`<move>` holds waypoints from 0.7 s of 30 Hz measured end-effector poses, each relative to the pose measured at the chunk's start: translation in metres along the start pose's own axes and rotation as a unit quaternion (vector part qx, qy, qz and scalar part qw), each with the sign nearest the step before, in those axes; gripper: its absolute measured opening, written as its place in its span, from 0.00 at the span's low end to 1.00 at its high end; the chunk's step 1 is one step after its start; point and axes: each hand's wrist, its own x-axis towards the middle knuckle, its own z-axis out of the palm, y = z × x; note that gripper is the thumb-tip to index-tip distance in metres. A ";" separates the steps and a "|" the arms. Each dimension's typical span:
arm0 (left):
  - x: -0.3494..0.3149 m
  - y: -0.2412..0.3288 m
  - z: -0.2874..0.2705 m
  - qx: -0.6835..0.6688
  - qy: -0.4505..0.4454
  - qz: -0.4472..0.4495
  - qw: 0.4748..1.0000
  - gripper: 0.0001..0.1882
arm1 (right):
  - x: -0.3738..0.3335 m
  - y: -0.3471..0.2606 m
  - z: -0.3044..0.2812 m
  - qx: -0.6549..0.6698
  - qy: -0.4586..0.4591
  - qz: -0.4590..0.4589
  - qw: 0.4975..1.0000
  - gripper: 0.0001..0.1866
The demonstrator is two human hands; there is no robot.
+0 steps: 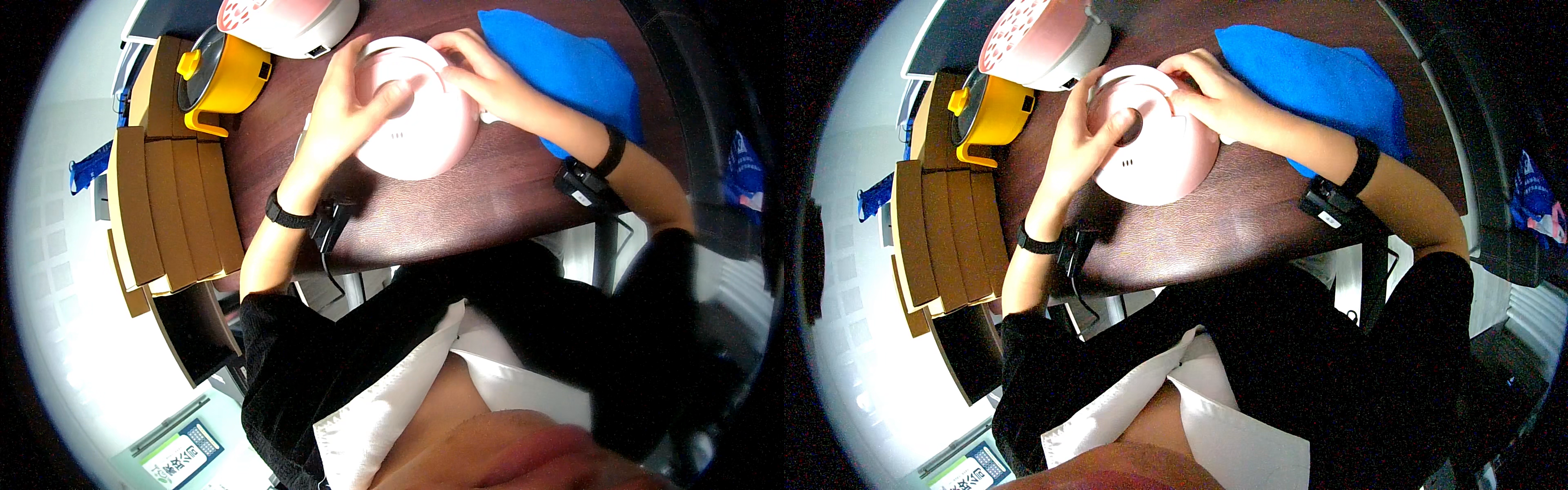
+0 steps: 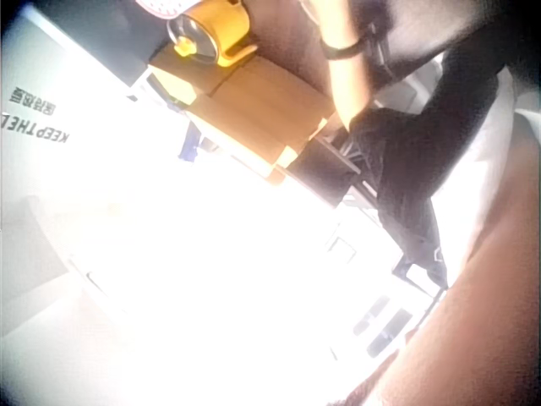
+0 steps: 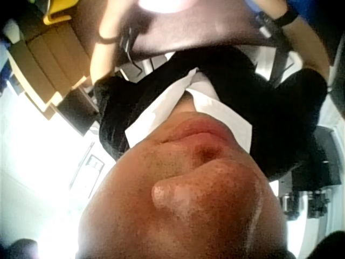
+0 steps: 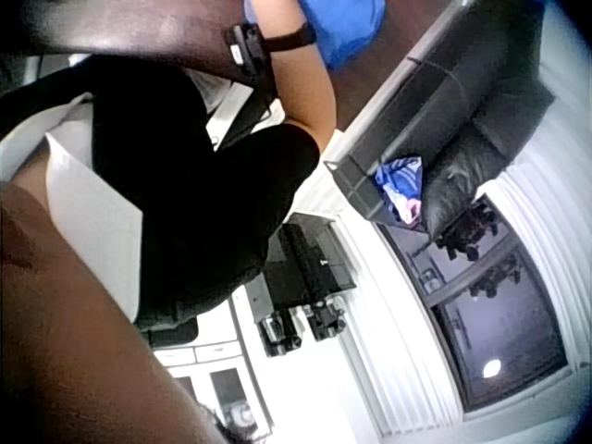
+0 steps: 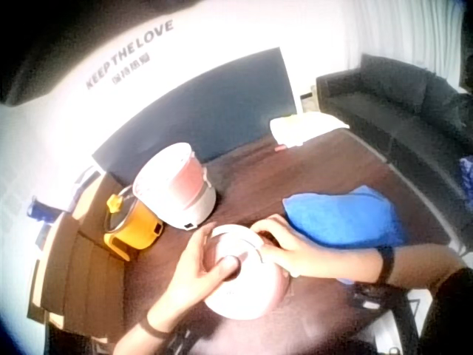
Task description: The person wipes a pink circular appliance part with a blue cloth, then attaches two white curved plastic pieces to its rim. They continue to wipe the part and adjust the attached pieces.
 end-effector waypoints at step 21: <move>-0.013 0.043 -0.006 0.252 -0.083 0.112 0.958 0.66 | -0.004 0.002 -0.003 0.024 -0.008 -0.025 0.999 0.09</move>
